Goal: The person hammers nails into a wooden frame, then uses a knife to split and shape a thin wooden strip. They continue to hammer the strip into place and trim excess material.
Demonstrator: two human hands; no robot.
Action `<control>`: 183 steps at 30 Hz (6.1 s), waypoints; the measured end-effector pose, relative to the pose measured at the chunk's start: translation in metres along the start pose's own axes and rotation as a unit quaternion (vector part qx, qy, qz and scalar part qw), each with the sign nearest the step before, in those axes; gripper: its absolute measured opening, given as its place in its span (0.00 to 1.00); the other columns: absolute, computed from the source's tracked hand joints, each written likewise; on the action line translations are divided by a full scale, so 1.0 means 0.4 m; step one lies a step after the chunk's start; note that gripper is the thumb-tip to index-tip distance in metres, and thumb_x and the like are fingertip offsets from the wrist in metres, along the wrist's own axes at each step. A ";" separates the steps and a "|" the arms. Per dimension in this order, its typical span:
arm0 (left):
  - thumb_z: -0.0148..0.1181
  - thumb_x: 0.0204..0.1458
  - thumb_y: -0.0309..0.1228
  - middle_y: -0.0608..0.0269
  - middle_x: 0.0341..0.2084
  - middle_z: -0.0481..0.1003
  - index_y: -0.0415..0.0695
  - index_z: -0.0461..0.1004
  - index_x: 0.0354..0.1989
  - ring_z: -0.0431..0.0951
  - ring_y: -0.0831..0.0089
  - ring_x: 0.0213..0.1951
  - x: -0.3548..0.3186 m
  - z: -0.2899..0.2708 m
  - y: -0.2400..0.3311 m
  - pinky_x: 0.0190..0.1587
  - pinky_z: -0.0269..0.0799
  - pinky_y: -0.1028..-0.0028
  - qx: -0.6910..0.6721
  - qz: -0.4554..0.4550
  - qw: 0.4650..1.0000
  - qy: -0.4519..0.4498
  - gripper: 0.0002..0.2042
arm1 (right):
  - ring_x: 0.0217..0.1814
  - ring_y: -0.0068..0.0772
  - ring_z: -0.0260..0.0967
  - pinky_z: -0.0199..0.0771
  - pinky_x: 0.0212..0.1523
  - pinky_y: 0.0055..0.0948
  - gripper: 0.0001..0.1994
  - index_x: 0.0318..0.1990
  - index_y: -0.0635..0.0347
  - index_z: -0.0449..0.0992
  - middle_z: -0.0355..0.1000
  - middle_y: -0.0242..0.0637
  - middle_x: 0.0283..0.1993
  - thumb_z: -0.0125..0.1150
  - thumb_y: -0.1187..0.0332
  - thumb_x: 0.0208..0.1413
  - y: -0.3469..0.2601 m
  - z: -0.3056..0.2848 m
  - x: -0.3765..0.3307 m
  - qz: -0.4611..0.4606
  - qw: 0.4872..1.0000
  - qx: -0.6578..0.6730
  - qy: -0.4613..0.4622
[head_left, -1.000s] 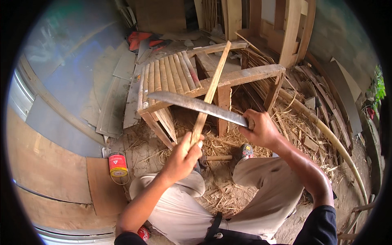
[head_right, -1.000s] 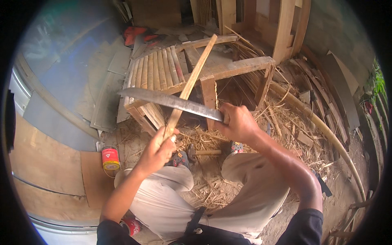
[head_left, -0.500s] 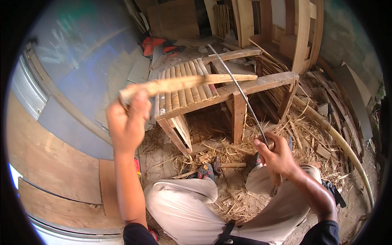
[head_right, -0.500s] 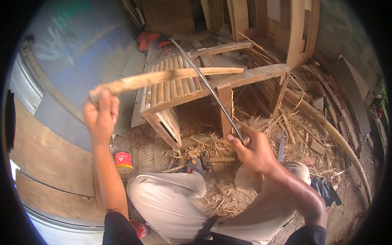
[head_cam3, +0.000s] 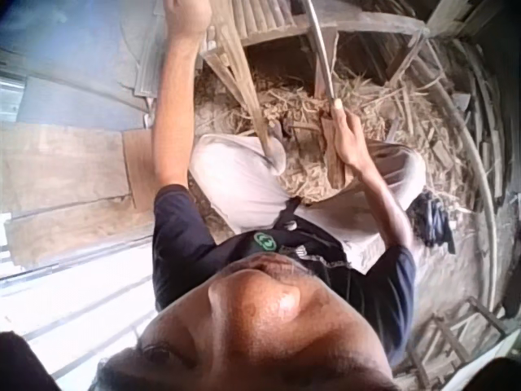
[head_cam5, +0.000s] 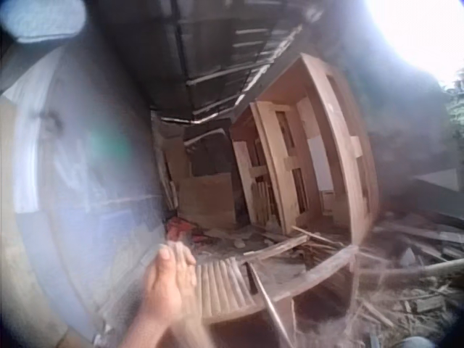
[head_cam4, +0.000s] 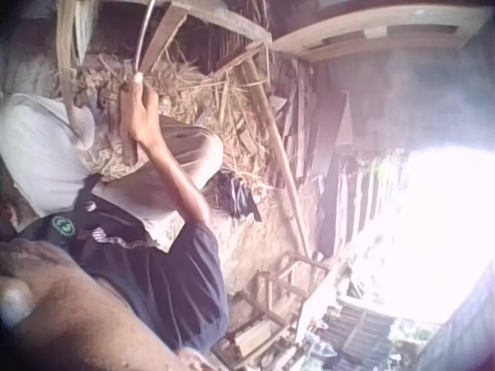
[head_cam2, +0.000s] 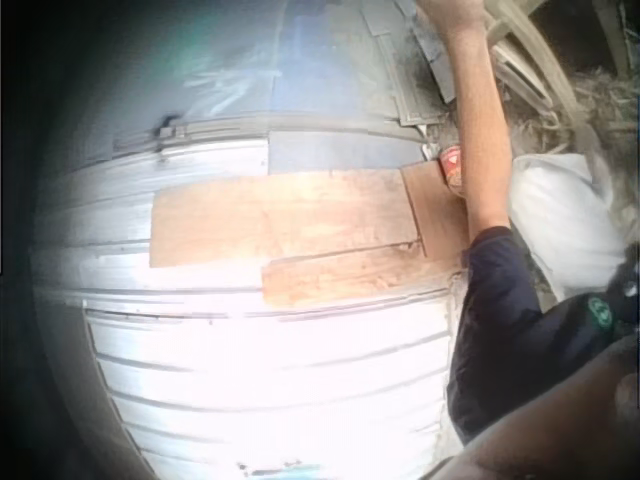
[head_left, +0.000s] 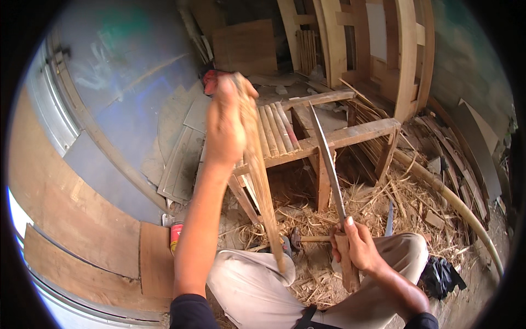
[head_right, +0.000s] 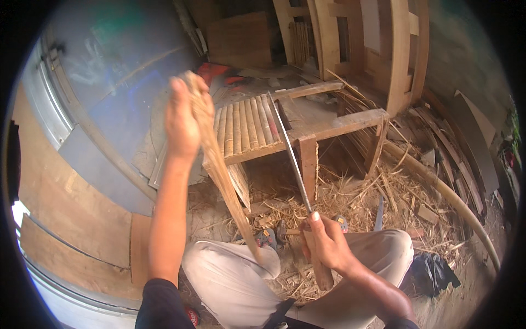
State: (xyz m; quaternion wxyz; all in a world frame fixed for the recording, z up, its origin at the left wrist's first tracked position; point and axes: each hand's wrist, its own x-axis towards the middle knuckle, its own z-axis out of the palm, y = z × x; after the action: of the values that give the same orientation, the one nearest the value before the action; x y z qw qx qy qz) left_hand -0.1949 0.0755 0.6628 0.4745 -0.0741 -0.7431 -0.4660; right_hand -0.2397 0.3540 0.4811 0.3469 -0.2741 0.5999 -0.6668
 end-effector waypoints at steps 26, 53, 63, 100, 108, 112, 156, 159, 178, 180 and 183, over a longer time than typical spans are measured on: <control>0.65 0.55 0.26 0.52 0.33 0.80 0.33 0.80 0.40 0.81 0.59 0.32 -0.345 0.169 -0.191 0.35 0.75 0.68 0.152 0.051 0.970 -0.180 0.09 | 0.17 0.26 0.66 0.67 0.18 0.27 0.34 0.36 0.68 0.69 0.66 0.34 0.23 0.37 0.38 0.68 0.098 0.084 0.048 0.023 0.993 0.027 0.115; 0.62 0.60 0.29 0.59 0.37 0.79 0.32 0.79 0.46 0.76 0.79 0.27 -0.319 0.025 -0.243 0.27 0.73 0.79 0.212 -0.085 0.953 -0.198 0.12 | 0.15 0.32 0.65 0.70 0.19 0.35 0.33 0.26 0.63 0.68 0.65 0.34 0.16 0.41 0.38 0.67 0.473 0.113 0.101 0.247 0.949 0.097 0.167; 0.60 0.60 0.29 0.57 0.29 0.78 0.30 0.78 0.44 0.76 0.76 0.26 -0.263 0.014 -0.251 0.30 0.72 0.75 0.268 -0.139 0.927 -0.222 0.12 | 0.18 0.39 0.71 0.71 0.21 0.39 0.36 0.24 0.67 0.72 0.70 0.44 0.18 0.40 0.38 0.67 0.645 0.073 0.129 0.260 0.955 0.030 0.141; 0.50 0.60 0.31 0.49 0.11 0.65 0.35 0.65 0.20 0.67 0.62 0.13 -0.391 0.024 -0.234 0.22 0.62 0.61 0.313 -0.241 0.895 -0.207 0.17 | 0.18 0.19 0.62 0.64 0.20 0.26 0.24 0.34 0.66 0.68 0.63 0.29 0.19 0.45 0.49 0.70 0.289 0.223 0.088 0.068 0.996 0.011 0.059; 0.40 0.64 0.43 0.65 0.09 0.60 0.43 0.58 0.15 0.63 0.72 0.10 -0.369 0.032 -0.207 0.13 0.60 0.71 0.060 -0.585 0.797 -0.134 0.25 | 0.18 0.18 0.63 0.65 0.20 0.27 0.24 0.36 0.68 0.70 0.64 0.29 0.18 0.47 0.51 0.70 0.277 0.217 0.091 0.097 0.995 -0.001 0.030; 0.38 0.64 0.46 0.64 0.09 0.59 0.45 0.58 0.15 0.63 0.71 0.09 -0.364 0.036 -0.213 0.13 0.59 0.72 0.038 -0.595 0.796 -0.104 0.25 | 0.18 0.21 0.63 0.64 0.20 0.31 0.24 0.36 0.69 0.72 0.64 0.32 0.17 0.48 0.51 0.69 0.253 0.207 0.102 0.073 0.994 -0.059 0.052; 0.61 0.61 0.33 0.64 0.37 0.74 0.43 0.70 0.39 0.79 0.73 0.31 -0.414 -0.041 -0.232 0.24 0.79 0.75 -0.066 -0.503 0.856 -0.094 0.08 | 0.35 0.62 0.77 0.73 0.41 0.53 0.32 0.40 0.74 0.75 0.74 0.63 0.27 0.43 0.44 0.68 0.284 0.169 0.145 0.183 0.979 -0.053 0.073; 0.60 0.62 0.33 0.63 0.38 0.73 0.43 0.70 0.38 0.79 0.72 0.31 -0.413 -0.044 -0.239 0.25 0.78 0.74 -0.059 -0.499 0.859 -0.096 0.08 | 0.26 0.45 0.75 0.73 0.31 0.44 0.33 0.36 0.73 0.76 0.72 0.54 0.20 0.45 0.43 0.67 0.302 0.156 0.150 0.122 0.984 -0.100 0.078; 0.56 0.64 0.36 0.63 0.49 0.72 0.44 0.71 0.43 0.74 0.76 0.46 -0.370 -0.056 -0.301 0.38 0.78 0.69 -0.036 -0.445 0.885 -0.133 0.09 | 0.19 0.32 0.66 0.67 0.24 0.40 0.34 0.25 0.67 0.74 0.67 0.38 0.16 0.46 0.41 0.66 0.447 0.106 0.148 0.142 0.979 -0.116 0.086; 0.55 0.65 0.37 0.62 0.50 0.71 0.44 0.71 0.42 0.74 0.76 0.46 -0.367 -0.057 -0.309 0.40 0.78 0.68 -0.018 -0.451 0.883 -0.126 0.09 | 0.20 0.35 0.68 0.69 0.25 0.39 0.36 0.25 0.68 0.75 0.69 0.42 0.18 0.45 0.38 0.65 0.461 0.100 0.149 0.134 0.974 -0.145 0.113; 0.54 0.65 0.38 0.63 0.49 0.72 0.45 0.70 0.38 0.75 0.75 0.44 -0.359 -0.053 -0.311 0.39 0.76 0.70 0.021 -0.484 0.870 -0.090 0.09 | 0.20 0.41 0.69 0.71 0.26 0.41 0.38 0.24 0.71 0.75 0.70 0.50 0.18 0.46 0.37 0.64 0.474 0.080 0.163 0.266 0.951 -0.094 0.128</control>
State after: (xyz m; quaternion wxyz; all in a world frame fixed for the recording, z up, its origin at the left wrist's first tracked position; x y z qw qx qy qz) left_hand -0.1727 0.0379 0.4768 0.1217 0.2634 -0.7350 -0.6129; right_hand -0.2289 0.2754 0.2942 0.4047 -0.0482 0.7503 -0.5206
